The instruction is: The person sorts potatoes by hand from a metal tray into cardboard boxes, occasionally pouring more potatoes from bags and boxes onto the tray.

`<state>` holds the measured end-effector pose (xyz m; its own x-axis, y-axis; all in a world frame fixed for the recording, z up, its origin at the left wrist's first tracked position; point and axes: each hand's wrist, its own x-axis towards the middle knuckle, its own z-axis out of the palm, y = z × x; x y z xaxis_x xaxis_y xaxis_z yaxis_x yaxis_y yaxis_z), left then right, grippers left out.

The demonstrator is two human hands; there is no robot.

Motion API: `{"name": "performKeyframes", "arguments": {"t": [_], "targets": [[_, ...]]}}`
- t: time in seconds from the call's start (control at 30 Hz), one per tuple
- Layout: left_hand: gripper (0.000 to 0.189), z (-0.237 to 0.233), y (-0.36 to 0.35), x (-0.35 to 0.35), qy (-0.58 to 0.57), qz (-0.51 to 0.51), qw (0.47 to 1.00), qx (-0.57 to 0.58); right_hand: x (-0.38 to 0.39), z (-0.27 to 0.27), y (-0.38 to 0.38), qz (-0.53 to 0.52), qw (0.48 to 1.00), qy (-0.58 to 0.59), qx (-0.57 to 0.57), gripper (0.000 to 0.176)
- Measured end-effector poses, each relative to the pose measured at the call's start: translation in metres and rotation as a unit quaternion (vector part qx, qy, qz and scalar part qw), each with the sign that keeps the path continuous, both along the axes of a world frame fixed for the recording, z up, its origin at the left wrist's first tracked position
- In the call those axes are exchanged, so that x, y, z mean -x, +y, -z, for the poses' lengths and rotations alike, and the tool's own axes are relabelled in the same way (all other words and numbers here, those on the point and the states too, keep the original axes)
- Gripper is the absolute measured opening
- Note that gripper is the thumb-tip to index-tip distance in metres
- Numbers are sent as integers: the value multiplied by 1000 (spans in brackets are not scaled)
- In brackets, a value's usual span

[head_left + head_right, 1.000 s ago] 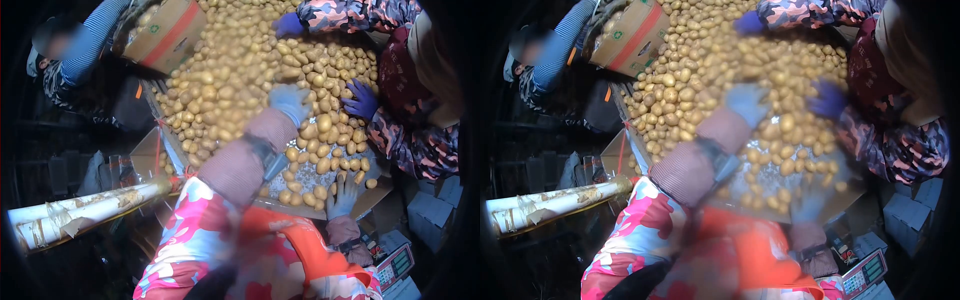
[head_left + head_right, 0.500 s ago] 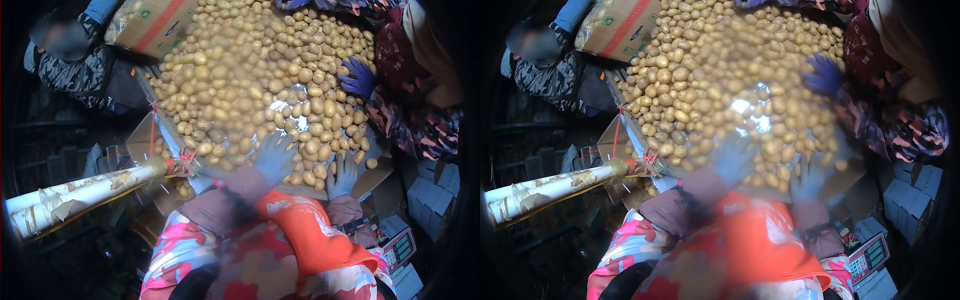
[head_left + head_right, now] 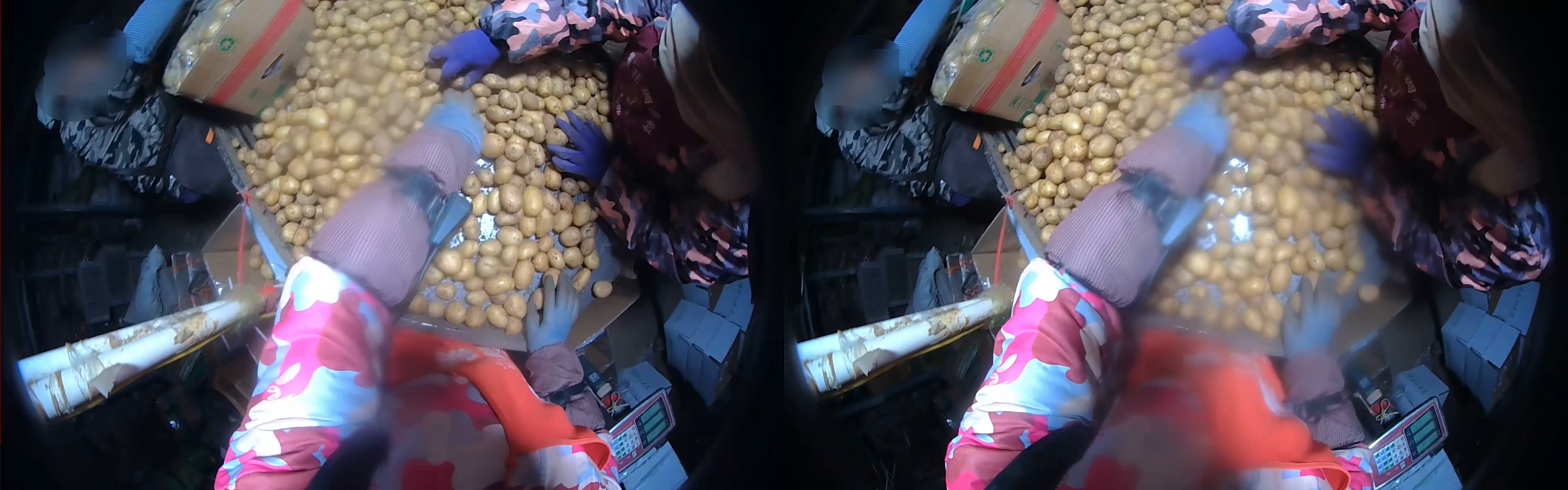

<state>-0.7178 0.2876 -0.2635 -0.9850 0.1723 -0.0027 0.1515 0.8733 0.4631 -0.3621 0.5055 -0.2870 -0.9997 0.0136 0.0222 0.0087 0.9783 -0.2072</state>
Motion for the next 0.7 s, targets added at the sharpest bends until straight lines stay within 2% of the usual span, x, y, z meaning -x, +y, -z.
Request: {"name": "performKeyframes", "arguments": {"t": [0.1, 0.17, 0.27, 0.33, 0.37, 0.4, 0.47, 0.57, 0.63, 0.67, 0.7], "targets": [[38, 25, 17, 20, 6, 36, 998, 53, 3, 0, 3, 15, 999, -28, 4, 65], [48, 0, 11, 14, -51, 65, 996, 31, 2, 1, 1, 20, 1000, -6, 11, 65], [54, -6, -3, 12, -175, 118, 977, 22, 1, 0, -1, 16, 1000, 16, 19, 64], [35, 25, -17, -3, -115, 93, 989, -30, 1, 0, 0, 9, 1000, 23, 17, 63], [26, 26, -22, -13, -85, 79, 992, -57, -1, 1, 0, 5, 1000, 23, 14, 63], [25, 25, -25, -15, -124, 22, 983, -133, 0, 3, 1, 2, 1000, 24, 11, 63], [24, -4, -25, -22, -205, -90, 935, -276, 0, 1, -2, 11, 999, 22, 23, 63], [32, -9, -14, 13, -239, -114, 839, -475, 0, 3, -3, 16, 999, 21, 31, 64], [46, -6, 11, 45, -155, -22, 930, -333, 1, 8, -3, 17, 999, 21, 31, 65], [53, -9, 22, 53, -110, 23, 960, -255, 0, 9, -3, 19, 999, 19, 30, 66], [51, -9, 32, 52, -98, 40, 980, -167, -1, 9, -2, 21, 999, 15, 28, 67]]}}
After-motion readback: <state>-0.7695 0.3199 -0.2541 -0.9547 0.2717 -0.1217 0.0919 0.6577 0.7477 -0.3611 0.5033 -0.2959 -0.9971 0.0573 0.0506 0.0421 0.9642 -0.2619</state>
